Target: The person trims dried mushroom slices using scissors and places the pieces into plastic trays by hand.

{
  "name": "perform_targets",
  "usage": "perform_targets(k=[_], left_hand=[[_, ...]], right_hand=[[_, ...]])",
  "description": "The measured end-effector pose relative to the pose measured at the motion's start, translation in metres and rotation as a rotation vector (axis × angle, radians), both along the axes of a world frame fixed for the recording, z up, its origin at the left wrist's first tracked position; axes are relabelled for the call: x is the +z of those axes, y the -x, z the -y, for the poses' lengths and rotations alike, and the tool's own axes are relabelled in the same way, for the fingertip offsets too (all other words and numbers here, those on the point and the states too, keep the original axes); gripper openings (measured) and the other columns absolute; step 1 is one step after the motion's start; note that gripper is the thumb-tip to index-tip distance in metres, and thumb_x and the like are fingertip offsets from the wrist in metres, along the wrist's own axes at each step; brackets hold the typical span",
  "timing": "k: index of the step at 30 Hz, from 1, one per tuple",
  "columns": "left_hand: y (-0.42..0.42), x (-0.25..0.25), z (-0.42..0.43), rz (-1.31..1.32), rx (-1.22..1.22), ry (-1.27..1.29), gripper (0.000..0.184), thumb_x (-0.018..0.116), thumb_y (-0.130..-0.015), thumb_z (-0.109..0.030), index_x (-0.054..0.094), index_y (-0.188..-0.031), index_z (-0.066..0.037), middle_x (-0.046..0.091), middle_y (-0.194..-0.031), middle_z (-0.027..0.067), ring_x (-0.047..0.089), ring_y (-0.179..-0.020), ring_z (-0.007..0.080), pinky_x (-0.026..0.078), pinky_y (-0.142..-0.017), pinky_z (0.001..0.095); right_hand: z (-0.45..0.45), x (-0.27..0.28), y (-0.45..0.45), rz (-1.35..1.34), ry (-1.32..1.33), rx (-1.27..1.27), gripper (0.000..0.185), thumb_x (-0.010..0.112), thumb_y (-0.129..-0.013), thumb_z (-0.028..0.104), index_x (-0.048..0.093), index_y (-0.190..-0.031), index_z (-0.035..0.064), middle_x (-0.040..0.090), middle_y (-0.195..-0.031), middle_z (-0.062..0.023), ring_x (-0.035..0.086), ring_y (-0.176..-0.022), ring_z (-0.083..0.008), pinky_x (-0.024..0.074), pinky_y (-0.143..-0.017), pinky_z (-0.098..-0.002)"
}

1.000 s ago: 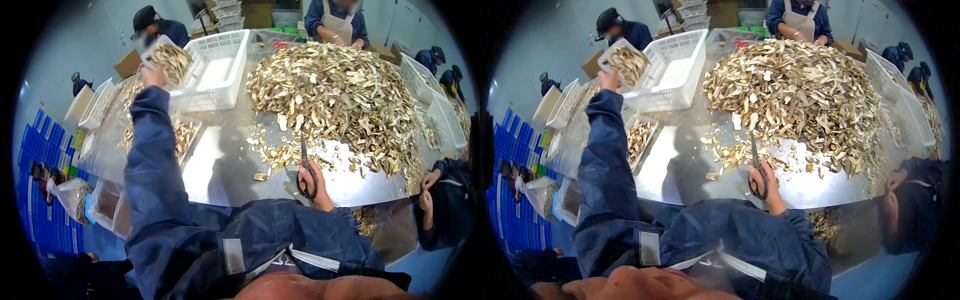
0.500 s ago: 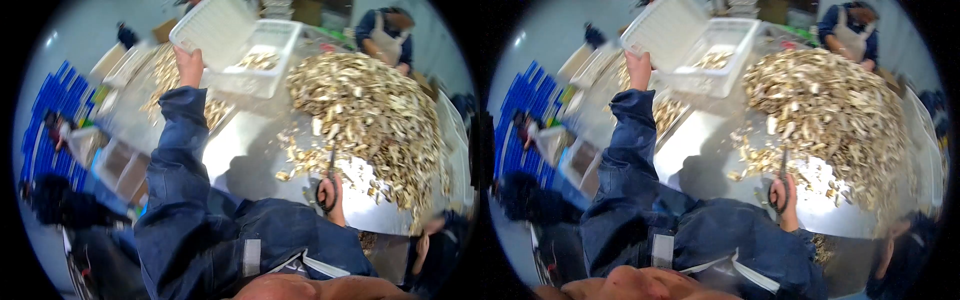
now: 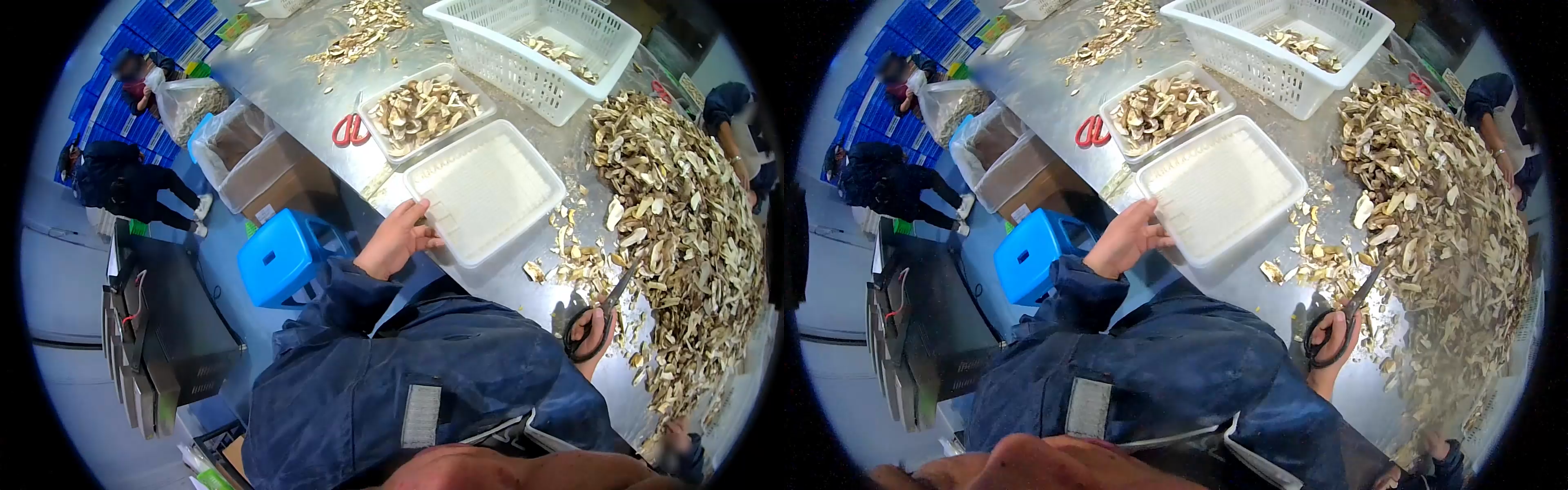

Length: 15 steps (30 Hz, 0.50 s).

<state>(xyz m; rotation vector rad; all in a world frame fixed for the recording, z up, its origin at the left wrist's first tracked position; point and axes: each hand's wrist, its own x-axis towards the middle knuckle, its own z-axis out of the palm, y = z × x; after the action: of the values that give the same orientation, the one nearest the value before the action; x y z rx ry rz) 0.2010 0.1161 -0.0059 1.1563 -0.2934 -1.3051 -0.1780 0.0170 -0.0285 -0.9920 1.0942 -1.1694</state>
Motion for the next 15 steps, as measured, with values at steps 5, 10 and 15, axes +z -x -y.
perform_targets(k=[5,10,15], left_hand=[[-0.058,-0.005,-0.008,0.547,0.095,-0.238,0.054,0.054,-0.102,-0.022,0.036,-0.147,0.001,0.058,-0.115,0.0126,0.065,-0.092,0.0260,0.057,-0.081,0.0407],[-0.126,-0.015,0.027,0.341,0.465,-0.086,0.050,0.059,-0.096,-0.015,0.040,-0.138,0.004,0.057,-0.112,0.0140,0.059,-0.106,0.0258,0.057,-0.083,0.0395],[-0.149,-0.022,0.058,0.289,0.301,-0.047,0.022,0.058,-0.094,-0.011,0.051,-0.112,-0.002,0.059,-0.087,0.0077,0.063,-0.071,0.0218,0.055,-0.064,0.0353]], right_hand=[[0.000,0.000,-0.003,0.008,0.015,-0.015,0.036,0.052,-0.102,0.019,0.047,-0.129,-0.0043,0.045,-0.065,0.0001,0.039,-0.049,-0.0079,0.0293,-0.044,-0.0228],[0.003,-0.007,0.002,-0.004,0.058,0.033,0.035,0.051,-0.102,0.019,0.048,-0.127,-0.0047,0.046,-0.065,-0.0006,0.039,-0.048,-0.0079,0.0290,-0.044,-0.0227],[0.004,-0.007,0.003,0.032,0.072,0.055,0.032,0.050,-0.103,0.018,0.050,-0.126,-0.0040,0.047,-0.064,-0.0008,0.038,-0.047,-0.0077,0.0289,-0.044,-0.0228]])
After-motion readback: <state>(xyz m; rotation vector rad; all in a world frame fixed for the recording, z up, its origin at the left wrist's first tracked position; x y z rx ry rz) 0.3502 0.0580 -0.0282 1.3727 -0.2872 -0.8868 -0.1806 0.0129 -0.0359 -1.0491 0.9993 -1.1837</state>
